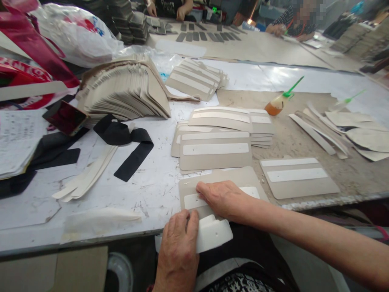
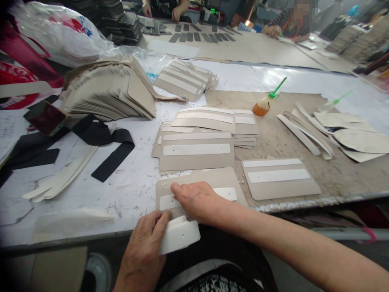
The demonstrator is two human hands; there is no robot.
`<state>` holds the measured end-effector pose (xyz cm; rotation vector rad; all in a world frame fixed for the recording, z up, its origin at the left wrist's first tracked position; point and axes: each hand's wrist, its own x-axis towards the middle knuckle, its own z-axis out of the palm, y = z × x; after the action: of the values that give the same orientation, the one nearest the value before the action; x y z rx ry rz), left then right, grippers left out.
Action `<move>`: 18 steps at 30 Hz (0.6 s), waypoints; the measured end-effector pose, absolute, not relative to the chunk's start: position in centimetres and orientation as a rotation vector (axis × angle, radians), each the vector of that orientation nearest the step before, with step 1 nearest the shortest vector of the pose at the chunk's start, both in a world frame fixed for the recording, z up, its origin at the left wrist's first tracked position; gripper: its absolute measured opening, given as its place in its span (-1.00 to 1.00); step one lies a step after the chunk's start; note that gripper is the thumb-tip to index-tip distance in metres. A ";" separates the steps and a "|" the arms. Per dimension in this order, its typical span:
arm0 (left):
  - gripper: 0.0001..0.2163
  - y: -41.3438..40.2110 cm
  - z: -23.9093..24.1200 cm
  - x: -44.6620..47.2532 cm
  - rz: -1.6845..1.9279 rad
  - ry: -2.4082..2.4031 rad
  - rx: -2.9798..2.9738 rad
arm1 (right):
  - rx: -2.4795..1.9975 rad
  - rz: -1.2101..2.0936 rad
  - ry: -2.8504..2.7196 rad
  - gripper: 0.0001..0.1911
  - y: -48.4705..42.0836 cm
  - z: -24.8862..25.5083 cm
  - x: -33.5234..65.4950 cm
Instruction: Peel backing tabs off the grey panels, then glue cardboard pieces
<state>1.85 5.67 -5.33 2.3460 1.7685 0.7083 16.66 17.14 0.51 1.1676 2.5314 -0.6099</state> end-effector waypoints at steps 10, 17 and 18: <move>-0.40 6.8 -5.0 1.7 0.364 1.765 2.554 | 1.144 -0.617 2.589 -0.86 17.2 -0.1 16.8; -0.26 7.7 -6.7 0.8 0.340 1.604 2.767 | 1.364 -0.395 2.655 -0.83 15.1 3.1 22.0; -0.25 7.8 -6.8 0.7 0.325 1.583 2.786 | 1.443 -0.353 2.636 -0.83 14.2 3.6 23.3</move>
<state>0.73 7.78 -6.80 2.7858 1.5834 0.3248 23.30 14.24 3.64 1.4431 2.6364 -0.3535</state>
